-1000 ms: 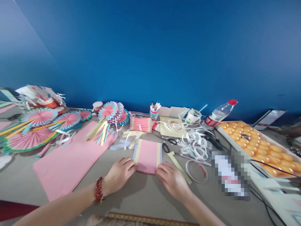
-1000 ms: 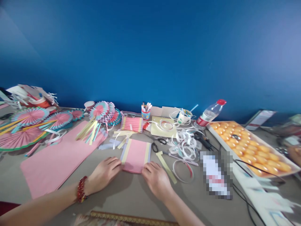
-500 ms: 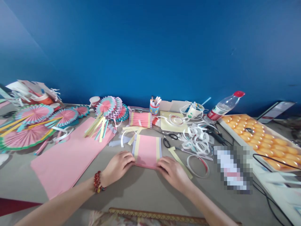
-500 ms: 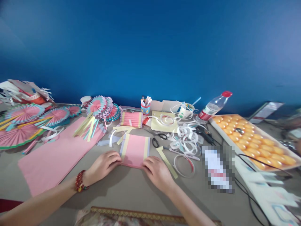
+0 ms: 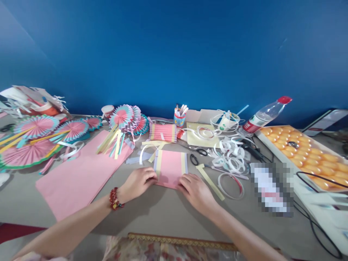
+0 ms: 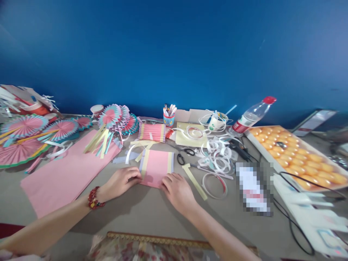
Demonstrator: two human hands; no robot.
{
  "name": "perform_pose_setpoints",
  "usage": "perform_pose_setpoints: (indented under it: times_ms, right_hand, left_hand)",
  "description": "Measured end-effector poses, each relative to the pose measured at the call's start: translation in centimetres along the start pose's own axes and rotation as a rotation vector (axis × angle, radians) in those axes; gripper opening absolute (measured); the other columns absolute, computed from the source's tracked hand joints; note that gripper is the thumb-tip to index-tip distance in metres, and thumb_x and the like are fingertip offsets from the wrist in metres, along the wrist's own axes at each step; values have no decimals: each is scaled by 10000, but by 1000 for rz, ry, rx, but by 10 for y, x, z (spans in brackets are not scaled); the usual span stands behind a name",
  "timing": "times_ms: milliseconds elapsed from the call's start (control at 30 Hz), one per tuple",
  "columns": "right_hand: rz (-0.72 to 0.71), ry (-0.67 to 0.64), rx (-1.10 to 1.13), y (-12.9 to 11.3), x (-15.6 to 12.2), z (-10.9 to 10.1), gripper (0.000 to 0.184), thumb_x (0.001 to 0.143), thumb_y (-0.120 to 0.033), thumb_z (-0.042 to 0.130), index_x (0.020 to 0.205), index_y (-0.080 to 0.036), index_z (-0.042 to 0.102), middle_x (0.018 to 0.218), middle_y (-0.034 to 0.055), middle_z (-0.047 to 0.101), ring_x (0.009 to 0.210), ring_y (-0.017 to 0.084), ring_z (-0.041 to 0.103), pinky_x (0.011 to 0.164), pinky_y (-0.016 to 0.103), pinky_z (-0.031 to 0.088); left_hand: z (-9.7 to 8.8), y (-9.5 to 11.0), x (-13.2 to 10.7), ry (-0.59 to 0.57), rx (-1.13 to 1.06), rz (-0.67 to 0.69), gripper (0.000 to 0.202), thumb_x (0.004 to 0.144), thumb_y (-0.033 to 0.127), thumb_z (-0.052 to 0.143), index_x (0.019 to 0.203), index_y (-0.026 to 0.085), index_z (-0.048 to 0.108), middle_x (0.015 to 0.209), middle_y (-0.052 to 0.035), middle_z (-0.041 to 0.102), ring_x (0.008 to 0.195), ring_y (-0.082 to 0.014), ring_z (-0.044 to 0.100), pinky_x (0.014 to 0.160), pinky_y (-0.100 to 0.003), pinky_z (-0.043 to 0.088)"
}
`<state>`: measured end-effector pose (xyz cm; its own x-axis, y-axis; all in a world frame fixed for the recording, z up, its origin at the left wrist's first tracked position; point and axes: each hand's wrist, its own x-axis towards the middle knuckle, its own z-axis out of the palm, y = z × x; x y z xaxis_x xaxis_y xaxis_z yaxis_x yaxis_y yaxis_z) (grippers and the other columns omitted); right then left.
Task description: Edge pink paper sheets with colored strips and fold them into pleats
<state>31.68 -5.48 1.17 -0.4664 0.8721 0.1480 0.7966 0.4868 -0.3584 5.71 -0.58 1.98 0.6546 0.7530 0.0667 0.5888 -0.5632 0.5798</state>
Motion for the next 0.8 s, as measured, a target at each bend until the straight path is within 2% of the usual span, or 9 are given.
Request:
perform_pose_setpoints:
  times_ms: [300, 500, 800]
  right_hand:
    - [99, -37, 139, 6, 11, -2, 100, 915, -185, 586, 814, -190, 593, 805, 8, 648, 785, 164, 588, 743, 273, 384]
    - [89, -56, 126, 8, 15, -3, 139, 934, -208, 533, 812, -198, 598, 791, 14, 662, 768, 167, 594, 720, 268, 378]
    - [113, -47, 91, 9, 16, 1, 148, 945, -265, 550, 816, -206, 595, 802, 11, 666, 747, 167, 590, 703, 270, 347]
  left_hand:
    - [-2, -4, 6, -33, -15, -30, 168, 957, 286, 532, 866, 191, 637, 861, -4, 645, 769, -146, 601, 708, -245, 414]
    - [-2, -7, 9, -58, -19, -60, 151, 938, 283, 567, 837, 190, 629, 825, 6, 635, 758, -144, 592, 701, -242, 399]
    - [-3, -7, 11, -59, -7, -81, 135, 935, 262, 562, 833, 197, 622, 843, 6, 645, 756, -150, 593, 690, -249, 389]
